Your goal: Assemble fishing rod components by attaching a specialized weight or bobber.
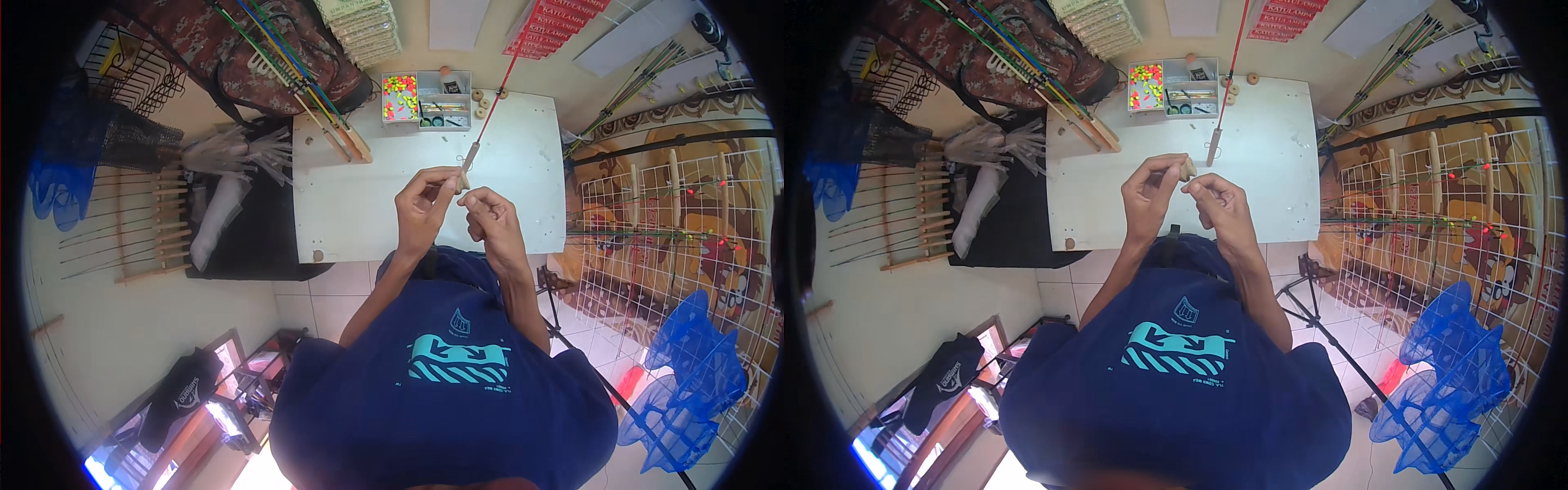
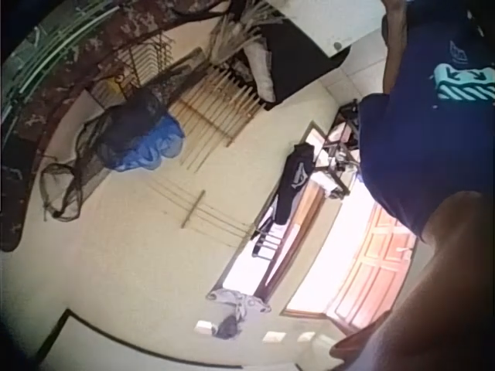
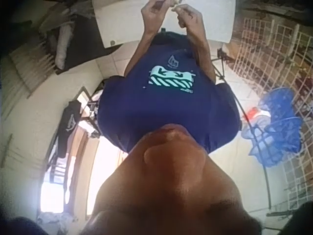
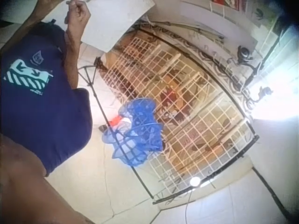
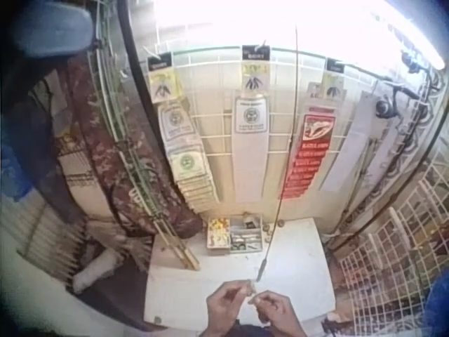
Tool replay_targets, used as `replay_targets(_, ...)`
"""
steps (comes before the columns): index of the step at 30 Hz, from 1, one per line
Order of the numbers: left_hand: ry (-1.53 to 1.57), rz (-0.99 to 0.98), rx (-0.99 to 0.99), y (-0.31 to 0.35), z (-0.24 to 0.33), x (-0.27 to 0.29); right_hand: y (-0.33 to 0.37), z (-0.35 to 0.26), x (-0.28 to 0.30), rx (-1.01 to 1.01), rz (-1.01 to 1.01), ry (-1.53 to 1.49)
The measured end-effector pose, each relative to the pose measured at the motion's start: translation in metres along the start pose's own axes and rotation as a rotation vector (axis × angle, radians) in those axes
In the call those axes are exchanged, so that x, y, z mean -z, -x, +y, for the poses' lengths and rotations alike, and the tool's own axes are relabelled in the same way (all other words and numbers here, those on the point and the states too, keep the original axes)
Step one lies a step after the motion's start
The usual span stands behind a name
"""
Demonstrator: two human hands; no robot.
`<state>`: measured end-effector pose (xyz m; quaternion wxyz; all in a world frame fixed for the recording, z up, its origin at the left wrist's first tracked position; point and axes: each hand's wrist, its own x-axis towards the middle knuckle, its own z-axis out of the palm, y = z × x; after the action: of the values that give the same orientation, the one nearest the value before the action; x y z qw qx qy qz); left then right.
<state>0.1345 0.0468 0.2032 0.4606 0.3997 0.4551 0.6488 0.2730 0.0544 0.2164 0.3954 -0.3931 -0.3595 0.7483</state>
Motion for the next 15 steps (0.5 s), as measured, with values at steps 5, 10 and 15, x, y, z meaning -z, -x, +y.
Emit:
replay_targets(5, 0.049, -0.013, 0.009, 0.0005, -0.0039, 0.0017, -0.0021, 0.0032, 0.0009, -0.025, -0.001, -0.053)
replay_targets(10, 0.028, -0.002, -0.024, 0.0006, -0.0059, 0.0027, -0.0036, 0.0020, 0.0032, -0.090, -0.011, -0.059)
replay_targets(15, 0.021, -0.011, 0.019, 0.0024, -0.0029, 0.0010, -0.0041, 0.0044, 0.0058, -0.141, -0.018, -0.090)
